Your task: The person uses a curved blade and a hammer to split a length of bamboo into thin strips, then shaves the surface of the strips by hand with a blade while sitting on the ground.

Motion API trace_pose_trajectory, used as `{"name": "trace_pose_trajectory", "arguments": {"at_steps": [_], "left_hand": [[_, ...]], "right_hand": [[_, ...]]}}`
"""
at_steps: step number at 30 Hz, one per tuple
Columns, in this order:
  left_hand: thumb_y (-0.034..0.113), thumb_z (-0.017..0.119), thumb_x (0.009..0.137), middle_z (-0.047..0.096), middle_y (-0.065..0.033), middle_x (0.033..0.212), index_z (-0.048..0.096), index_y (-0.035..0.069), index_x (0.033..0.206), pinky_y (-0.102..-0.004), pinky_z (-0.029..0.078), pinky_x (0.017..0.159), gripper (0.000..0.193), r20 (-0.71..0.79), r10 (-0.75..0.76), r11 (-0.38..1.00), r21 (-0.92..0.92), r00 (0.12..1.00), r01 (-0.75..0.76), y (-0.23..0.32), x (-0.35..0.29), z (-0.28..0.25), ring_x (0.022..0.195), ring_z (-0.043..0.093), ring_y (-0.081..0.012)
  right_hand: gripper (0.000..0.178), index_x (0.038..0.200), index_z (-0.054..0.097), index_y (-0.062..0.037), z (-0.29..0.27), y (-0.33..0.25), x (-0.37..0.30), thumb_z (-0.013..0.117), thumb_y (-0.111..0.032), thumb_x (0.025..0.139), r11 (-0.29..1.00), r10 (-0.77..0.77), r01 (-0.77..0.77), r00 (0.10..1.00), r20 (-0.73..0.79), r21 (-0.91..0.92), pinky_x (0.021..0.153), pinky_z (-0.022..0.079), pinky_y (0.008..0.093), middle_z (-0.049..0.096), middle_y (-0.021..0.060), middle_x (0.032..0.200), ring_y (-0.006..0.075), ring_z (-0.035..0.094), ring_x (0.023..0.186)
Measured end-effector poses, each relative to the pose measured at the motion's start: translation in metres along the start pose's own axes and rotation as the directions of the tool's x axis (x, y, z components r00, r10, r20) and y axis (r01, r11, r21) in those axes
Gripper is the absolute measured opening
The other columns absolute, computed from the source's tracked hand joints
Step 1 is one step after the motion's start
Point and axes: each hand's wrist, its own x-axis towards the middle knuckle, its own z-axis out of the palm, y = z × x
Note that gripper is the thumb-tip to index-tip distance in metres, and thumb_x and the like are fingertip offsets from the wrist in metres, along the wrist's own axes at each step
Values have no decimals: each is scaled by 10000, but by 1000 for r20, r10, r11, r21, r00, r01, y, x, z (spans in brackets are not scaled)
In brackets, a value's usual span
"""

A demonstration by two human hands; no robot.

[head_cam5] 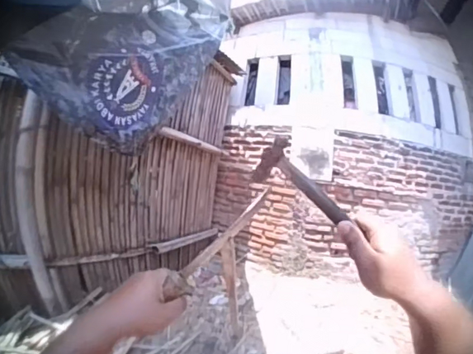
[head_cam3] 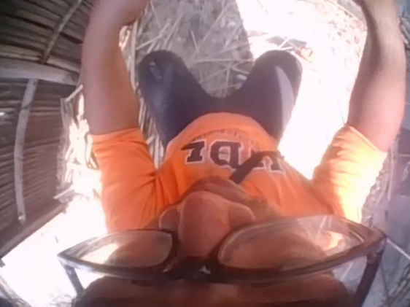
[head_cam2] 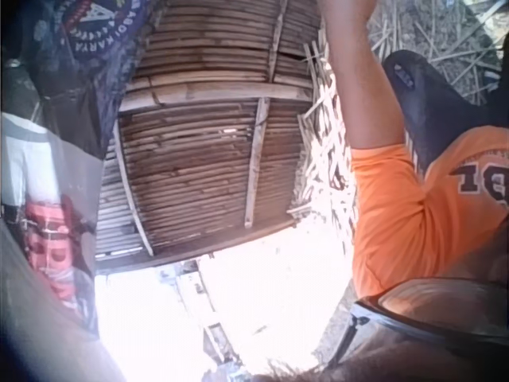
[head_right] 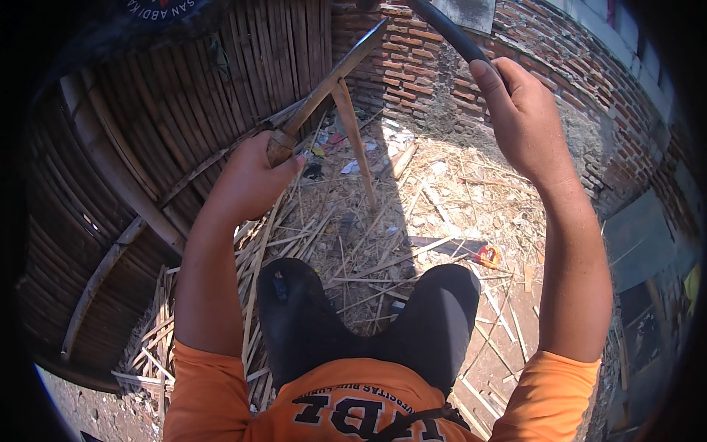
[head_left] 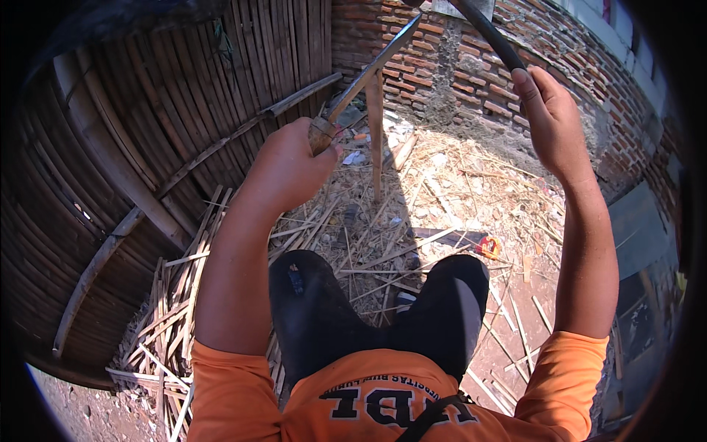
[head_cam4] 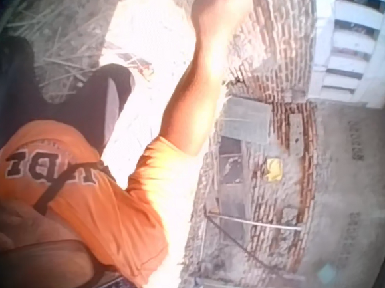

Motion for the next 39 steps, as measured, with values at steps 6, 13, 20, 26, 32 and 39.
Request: {"name": "trace_pose_trajectory", "arguments": {"at_steps": [6,13,20,26,32,39], "left_hand": [[310,735,942,580,-70,747,600,-1,991,-401,449,606,343,-29,50,999,-14,998,-51,-5,0,3,643,541,-177],[317,743,937,585,-72,766,601,-2,979,-398,455,649,351,-1,-42,999,4,999,42,-4,1,-9,692,540,-181],[313,743,939,597,-82,787,614,-5,996,-398,462,690,348,10,-34,999,29,999,33,3,-3,-8,731,542,-191],[307,745,937,608,-66,788,629,8,1024,-399,467,688,333,-3,-84,996,17,996,84,1,1,-12,721,561,-180],[282,737,946,565,-26,731,626,31,1003,-390,453,665,281,55,-120,991,65,991,117,5,0,-28,686,535,-158],[284,744,945,552,-9,717,612,47,969,-384,456,632,272,93,-106,992,80,990,99,12,1,-32,650,535,-140]], "right_hand": [[551,1010,658,-52,-8,-5,0,468,-566,1066,999,-14,10,994,-105,-41,607,413,330,554,42,713,144,544,674],[461,932,669,12,18,10,-18,587,-433,1021,945,163,-44,922,350,-323,721,488,482,665,208,822,357,648,777],[480,988,638,-43,-25,1,2,512,-499,1070,992,-13,21,998,-66,127,559,353,319,468,-6,662,105,451,618],[417,1045,638,-30,3,-4,-9,553,-438,1053,948,55,12,978,201,-318,626,440,435,611,155,735,282,580,657],[415,1191,638,-37,-18,9,-1,510,-417,1086,992,-5,2,1000,23,126,609,415,285,597,21,809,103,550,704],[379,1264,615,-71,-41,5,20,484,-388,1104,958,-282,269,947,-152,-99,604,430,234,565,0,806,62,514,676]]}}
